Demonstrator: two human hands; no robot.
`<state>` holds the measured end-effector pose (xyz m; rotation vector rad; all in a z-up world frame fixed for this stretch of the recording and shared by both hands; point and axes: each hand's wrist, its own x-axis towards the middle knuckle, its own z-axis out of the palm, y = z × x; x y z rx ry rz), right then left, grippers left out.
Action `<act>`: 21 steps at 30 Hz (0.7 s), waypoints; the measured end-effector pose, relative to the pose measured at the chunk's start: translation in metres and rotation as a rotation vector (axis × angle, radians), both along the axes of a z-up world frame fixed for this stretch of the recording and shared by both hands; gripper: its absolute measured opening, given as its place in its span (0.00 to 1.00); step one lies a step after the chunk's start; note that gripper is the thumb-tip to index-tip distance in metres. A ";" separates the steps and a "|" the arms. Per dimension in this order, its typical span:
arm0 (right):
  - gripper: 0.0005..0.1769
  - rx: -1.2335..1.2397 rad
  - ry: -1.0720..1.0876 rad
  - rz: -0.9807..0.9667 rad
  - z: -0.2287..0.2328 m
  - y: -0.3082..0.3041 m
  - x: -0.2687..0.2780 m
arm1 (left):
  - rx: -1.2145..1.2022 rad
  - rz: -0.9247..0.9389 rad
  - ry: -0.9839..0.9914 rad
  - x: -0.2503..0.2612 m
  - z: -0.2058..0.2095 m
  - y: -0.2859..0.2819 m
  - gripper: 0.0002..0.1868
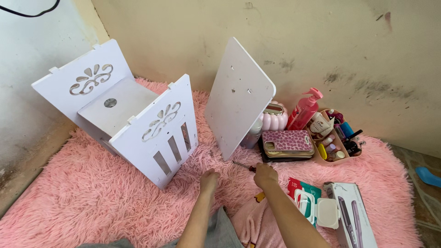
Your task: The person disassembles a white plastic side table by removing the top panel and then using a screwdriver to unscrew fasteners from the side panels. The person removes multiple screws from each side panel and sets them aside on the rug.
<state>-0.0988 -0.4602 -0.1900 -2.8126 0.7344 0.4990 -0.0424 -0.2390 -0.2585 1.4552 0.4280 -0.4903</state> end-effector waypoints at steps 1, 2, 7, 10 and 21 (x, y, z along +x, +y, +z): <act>0.17 -0.018 0.005 0.008 -0.001 0.000 0.001 | 0.008 0.004 -0.011 0.000 0.003 0.000 0.30; 0.17 -0.036 0.009 0.017 -0.002 0.000 0.001 | 0.015 0.009 -0.022 0.001 0.005 0.001 0.30; 0.16 -0.140 0.050 0.066 0.001 0.004 0.003 | 0.015 0.016 0.035 0.002 0.020 0.006 0.29; 0.19 -0.149 0.067 0.084 0.002 0.006 0.002 | 0.026 0.004 -0.014 0.002 0.027 0.013 0.28; 0.20 -0.110 -0.011 0.128 0.020 0.022 -0.013 | 0.061 0.092 -0.009 0.007 0.019 0.053 0.25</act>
